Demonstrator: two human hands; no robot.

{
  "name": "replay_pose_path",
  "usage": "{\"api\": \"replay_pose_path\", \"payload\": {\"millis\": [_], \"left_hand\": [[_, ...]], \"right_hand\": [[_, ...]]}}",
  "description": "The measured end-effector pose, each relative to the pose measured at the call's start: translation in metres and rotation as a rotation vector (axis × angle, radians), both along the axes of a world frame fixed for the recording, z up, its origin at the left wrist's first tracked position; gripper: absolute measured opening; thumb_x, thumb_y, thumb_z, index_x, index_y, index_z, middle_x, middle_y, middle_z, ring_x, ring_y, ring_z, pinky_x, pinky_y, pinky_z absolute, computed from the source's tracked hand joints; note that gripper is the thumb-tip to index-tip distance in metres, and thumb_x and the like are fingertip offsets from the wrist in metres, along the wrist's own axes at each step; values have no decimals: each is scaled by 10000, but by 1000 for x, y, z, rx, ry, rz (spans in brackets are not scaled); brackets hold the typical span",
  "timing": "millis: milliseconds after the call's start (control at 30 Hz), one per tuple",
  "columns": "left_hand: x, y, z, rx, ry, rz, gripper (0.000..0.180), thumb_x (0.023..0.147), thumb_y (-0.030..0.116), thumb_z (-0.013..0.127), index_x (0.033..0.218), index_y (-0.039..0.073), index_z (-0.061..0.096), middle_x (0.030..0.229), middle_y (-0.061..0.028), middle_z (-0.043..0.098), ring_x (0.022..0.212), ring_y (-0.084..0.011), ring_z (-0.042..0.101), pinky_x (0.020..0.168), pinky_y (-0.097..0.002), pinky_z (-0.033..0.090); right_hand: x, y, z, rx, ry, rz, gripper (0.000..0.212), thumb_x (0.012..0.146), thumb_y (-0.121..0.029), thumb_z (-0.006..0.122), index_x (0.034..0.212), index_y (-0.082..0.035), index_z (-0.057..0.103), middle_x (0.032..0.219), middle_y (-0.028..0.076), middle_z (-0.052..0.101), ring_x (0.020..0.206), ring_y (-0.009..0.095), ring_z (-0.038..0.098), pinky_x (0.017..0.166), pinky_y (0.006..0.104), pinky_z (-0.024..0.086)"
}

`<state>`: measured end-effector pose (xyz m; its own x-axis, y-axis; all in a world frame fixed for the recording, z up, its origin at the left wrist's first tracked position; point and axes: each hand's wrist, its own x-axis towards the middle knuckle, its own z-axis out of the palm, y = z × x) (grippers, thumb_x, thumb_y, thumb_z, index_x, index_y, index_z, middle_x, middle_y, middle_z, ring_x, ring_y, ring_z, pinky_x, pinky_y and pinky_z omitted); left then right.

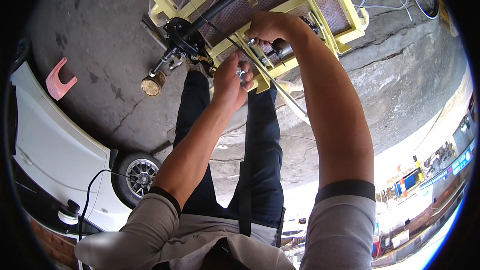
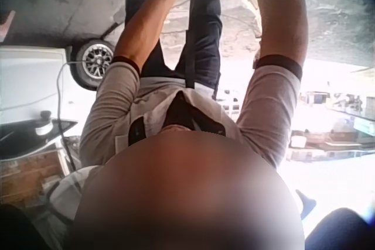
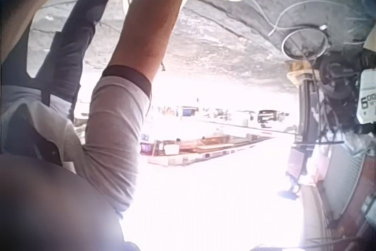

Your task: The person assembles a bicycle by routing cables, attaching the chain, and tightening bolts on the frame and crankset. The person uses a wrench and hands to secure components and align the drivetrain on an upside-down bicycle frame.

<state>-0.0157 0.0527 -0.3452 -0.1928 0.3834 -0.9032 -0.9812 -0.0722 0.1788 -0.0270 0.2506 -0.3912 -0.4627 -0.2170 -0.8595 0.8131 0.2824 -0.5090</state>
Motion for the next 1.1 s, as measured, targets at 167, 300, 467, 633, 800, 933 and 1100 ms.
{"api": "replay_pose_path", "payload": {"millis": [167,300,467,633,800,933,1100], "left_hand": [[0,0,0,-14,7,-17,370,998,361,483,1217,67,535,746,5,462,554,-85,445,461,-242,340],[0,0,0,-16,17,-27,370,998,367,485,1209,68,537,746,7,462,556,-83,449,458,-239,341],[0,1,1,-33,8,-21,359,999,361,484,1201,68,538,737,9,460,552,-83,450,456,-238,345],[-1,0,0,-6,14,-11,348,998,355,486,1190,69,539,732,10,463,542,-87,448,452,-242,347],[-1,-2,0,-10,4,-36,284,993,359,489,1125,118,561,781,11,462,619,-113,436,515,-269,337],[-3,-2,0,-1,-9,-34,268,986,360,505,1113,130,559,782,10,463,624,-116,434,520,-271,338],[-3,-2,2,2,-2,-33,237,989,341,498,1080,129,554,776,7,473,613,-119,446,510,-271,340]], "right_hand": [[-2,-1,2,3,-162,-7,237,853,-168,546,801,31,664,685,87,639,630,151,591,588,328,462],[-4,-4,-4,147,-184,67,242,880,-206,541,871,-4,672,759,89,663,685,155,605,625,314,469],[4,-3,-7,82,153,-166,364,957,-329,505,1078,-5,620,861,122,681,790,202,631,743,356,491],[2,-5,-4,99,136,-36,436,995,-360,438,1133,21,599,929,143,692,915,236,662,833,385,492],[-1,-8,4,118,64,113,469,998,-375,415,1158,30,589,997,172,692,939,240,658,872,382,469],[-2,-10,9,138,113,-139,513,987,-440,415,1114,14,619,911,160,679,907,241,639,841,383,461],[-5,-10,15,230,15,199,740,932,-653,352,983,7,681,916,196,678,821,293,623,831,399,458]]}}
